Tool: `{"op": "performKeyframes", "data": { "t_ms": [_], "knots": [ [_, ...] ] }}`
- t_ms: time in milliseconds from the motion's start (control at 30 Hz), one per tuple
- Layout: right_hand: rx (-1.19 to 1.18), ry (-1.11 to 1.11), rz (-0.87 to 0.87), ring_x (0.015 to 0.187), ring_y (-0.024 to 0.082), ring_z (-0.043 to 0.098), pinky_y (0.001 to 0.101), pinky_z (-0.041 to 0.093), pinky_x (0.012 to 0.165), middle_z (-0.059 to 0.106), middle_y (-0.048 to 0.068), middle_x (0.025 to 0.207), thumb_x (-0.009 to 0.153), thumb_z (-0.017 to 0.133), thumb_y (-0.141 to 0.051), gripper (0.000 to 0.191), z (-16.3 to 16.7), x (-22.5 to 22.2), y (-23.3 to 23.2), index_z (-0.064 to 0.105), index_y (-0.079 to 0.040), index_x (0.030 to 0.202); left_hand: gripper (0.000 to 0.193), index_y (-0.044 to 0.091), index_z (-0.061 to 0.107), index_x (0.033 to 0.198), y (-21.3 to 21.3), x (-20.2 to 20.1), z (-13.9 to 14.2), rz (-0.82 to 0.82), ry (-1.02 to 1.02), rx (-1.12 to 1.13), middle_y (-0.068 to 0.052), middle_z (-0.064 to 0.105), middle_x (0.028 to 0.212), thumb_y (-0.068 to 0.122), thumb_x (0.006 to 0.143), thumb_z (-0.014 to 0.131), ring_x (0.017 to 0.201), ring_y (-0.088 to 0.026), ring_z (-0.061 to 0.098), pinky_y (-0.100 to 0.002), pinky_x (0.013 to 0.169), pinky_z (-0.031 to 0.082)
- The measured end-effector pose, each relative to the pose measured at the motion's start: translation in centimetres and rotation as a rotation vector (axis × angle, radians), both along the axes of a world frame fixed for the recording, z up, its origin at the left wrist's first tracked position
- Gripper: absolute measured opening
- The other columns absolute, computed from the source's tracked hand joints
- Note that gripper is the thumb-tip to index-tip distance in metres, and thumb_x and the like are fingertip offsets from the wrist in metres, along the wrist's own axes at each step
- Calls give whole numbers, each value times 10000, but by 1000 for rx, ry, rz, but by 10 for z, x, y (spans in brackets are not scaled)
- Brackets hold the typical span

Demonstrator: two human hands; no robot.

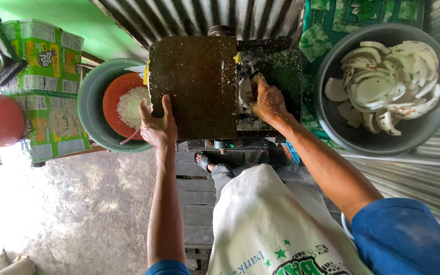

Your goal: The person pours a white powdery substance from a plastic bag into a red bowl, then feeds round slices of a white food item one at a time into a manual bench-mounted grating machine, holding the machine steady with one hand while rubbing the slices against the grating surface. Grated material collects in the red bowl and the slices come from a large bowl of pre-cut rounds.

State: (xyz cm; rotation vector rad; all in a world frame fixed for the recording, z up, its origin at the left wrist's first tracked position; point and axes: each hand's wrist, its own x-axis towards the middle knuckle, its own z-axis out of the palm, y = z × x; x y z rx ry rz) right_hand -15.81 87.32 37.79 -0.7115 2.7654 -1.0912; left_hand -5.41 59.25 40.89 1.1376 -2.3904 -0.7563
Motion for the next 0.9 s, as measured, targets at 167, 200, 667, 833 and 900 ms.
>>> {"op": "performKeyframes", "data": {
  "t_ms": [167, 200, 667, 833, 900],
  "knots": [
    [156, -94, -30, 801, 431, 733, 525, 589, 688, 707, 296, 956, 817, 799, -101, 589, 5, -2, -3, 499, 25, 1308, 837, 143, 611, 1385, 3, 2, 2, 10, 46, 14, -210, 756, 1202, 773, 841, 692, 1084, -399, 745, -491, 933, 566],
    [190, -105, -34, 809, 449, 726, 551, 572, 703, 706, 300, 947, 789, 794, -68, 606, 6, -3, -3, 507, 16, 1317, 842, 142, 608, 1388, 4, 2, 2, 13, 38, 19, -209, 756, 1197, 774, 837, 690, 1082, -397, 746, -489, 932, 566],
    [95, 27, 48, 760, 426, 731, 507, 574, 621, 717, 269, 886, 832, 760, -76, 537, 3, 1, -7, 496, 28, 1288, 879, 84, 562, 1429, 3, 1, 4, -15, 16, -16, -223, 742, 1216, 742, 864, 700, 1087, -434, 721, -504, 944, 541],
    [124, -77, 6, 697, 289, 742, 429, 609, 578, 751, 173, 952, 857, 720, -98, 440, 13, -6, 3, 589, -64, 1275, 887, 90, 550, 1432, 1, 0, 6, -12, -41, 18, -228, 739, 1186, 753, 857, 682, 1053, -423, 728, -508, 910, 545],
    [155, -163, -17, 679, 219, 750, 392, 625, 564, 767, 127, 992, 887, 691, -104, 397, 18, -13, 8, 636, -112, 1280, 889, 96, 549, 1433, 0, 0, 6, -4, -65, 30, -227, 741, 1176, 759, 854, 674, 1045, -420, 730, -511, 905, 547]
  ]
}}
